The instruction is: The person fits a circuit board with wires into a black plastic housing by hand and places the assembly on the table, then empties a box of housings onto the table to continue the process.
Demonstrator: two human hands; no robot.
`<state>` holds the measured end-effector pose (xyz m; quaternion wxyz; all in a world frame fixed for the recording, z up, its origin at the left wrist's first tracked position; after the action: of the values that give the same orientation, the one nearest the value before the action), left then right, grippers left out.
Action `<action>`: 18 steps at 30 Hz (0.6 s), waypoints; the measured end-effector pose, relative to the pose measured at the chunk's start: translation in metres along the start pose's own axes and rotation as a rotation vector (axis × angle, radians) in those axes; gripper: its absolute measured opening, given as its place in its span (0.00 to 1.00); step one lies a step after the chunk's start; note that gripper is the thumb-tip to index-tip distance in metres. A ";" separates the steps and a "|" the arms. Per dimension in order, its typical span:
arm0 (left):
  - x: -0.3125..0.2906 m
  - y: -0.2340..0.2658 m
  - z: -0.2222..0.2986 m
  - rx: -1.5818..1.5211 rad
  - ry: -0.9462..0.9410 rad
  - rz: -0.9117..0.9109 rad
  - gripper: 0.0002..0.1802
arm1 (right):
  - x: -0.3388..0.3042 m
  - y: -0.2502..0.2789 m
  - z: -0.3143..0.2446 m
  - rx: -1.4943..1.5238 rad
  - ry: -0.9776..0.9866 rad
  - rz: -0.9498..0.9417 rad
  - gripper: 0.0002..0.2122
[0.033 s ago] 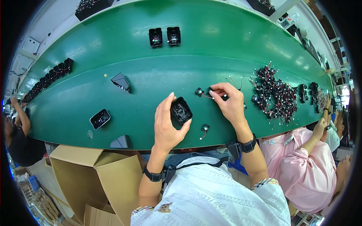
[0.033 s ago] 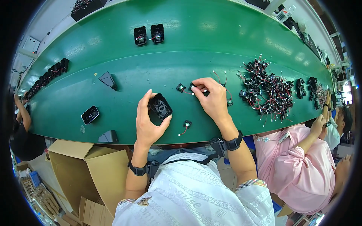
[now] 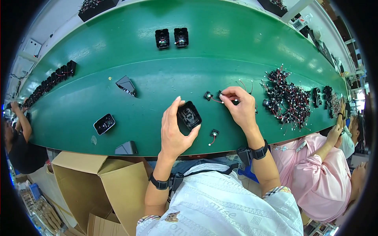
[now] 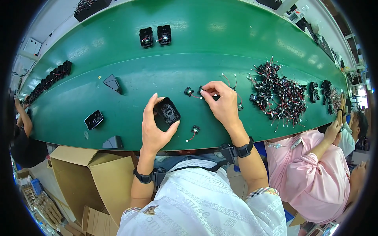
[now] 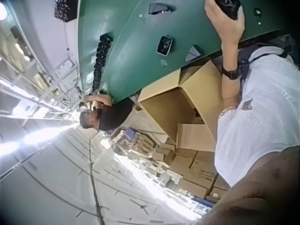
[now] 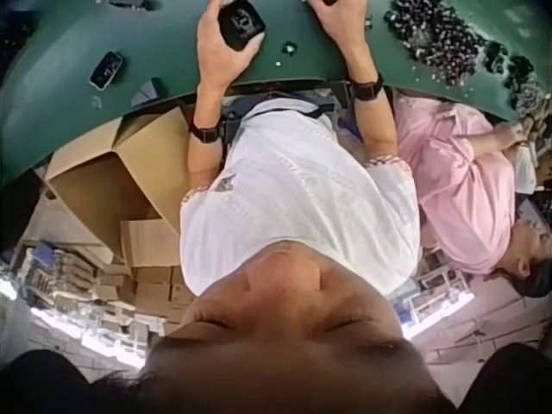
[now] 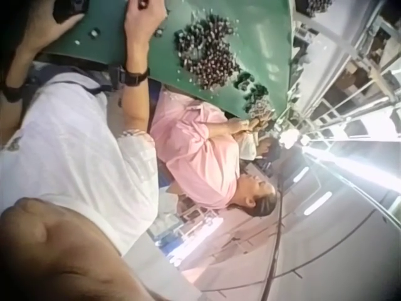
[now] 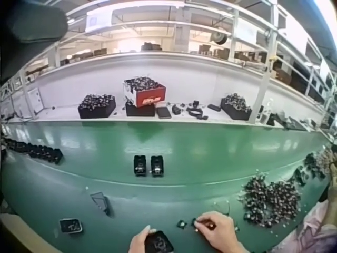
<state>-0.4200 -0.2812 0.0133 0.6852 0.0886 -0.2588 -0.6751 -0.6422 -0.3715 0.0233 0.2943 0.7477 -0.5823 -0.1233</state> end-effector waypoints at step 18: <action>0.001 0.019 0.034 -0.193 -0.176 -0.166 0.52 | -0.035 0.007 -0.116 -0.190 0.510 -0.322 0.12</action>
<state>-0.4198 -0.2728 0.0515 0.6069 -0.0162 -0.2434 -0.7565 -0.5965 -0.3054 0.1140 0.4759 0.8064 -0.3497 -0.0309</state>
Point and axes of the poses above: each hand's wrist, its own x-axis towards the middle knuckle, its own y-axis out of the back of the hand, z = x × y, the point moved 3 cm from there along x, towards the middle knuckle, and after that the axes turned 11 degrees about -z, right-handed, at the moved point
